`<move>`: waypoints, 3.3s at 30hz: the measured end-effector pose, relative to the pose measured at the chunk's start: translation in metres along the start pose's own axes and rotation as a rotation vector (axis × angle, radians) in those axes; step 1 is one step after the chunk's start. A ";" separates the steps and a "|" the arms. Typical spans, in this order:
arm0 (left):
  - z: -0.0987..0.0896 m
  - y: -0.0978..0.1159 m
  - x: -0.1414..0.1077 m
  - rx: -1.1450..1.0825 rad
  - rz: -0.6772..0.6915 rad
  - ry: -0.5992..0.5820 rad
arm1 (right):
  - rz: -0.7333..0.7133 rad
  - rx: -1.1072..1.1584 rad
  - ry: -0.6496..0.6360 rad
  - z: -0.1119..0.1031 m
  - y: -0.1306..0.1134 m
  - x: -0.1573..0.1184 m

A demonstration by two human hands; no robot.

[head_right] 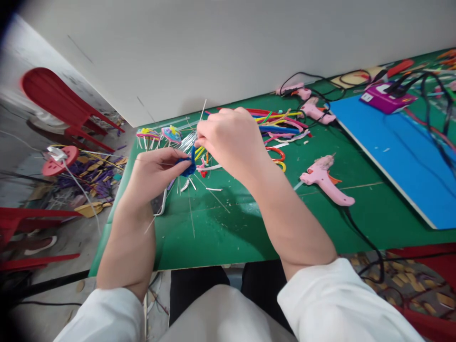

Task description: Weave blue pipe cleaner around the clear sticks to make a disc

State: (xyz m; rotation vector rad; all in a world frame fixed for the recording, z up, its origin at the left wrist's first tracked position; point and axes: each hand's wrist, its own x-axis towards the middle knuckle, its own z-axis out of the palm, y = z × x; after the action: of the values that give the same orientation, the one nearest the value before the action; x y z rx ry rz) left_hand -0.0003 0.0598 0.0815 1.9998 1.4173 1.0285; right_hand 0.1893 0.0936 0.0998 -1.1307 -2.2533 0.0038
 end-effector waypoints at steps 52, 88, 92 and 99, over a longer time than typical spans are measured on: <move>0.005 0.005 -0.006 -0.102 0.201 0.369 | -0.054 1.050 0.047 0.024 -0.002 0.007; -0.021 -0.012 -0.003 -0.106 0.406 0.145 | 0.064 1.046 0.090 0.019 -0.004 0.007; -0.027 -0.016 0.002 -0.458 0.255 0.071 | 0.110 1.073 0.053 0.022 0.001 0.008; -0.031 -0.018 0.000 -0.556 -0.023 -0.120 | 0.077 0.902 -0.215 0.025 0.005 0.008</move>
State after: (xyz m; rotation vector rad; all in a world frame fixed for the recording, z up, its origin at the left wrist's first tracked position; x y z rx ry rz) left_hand -0.0354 0.0649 0.0872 1.6009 0.9523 1.1217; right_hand 0.1762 0.1090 0.0827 -0.7186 -1.9901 1.0954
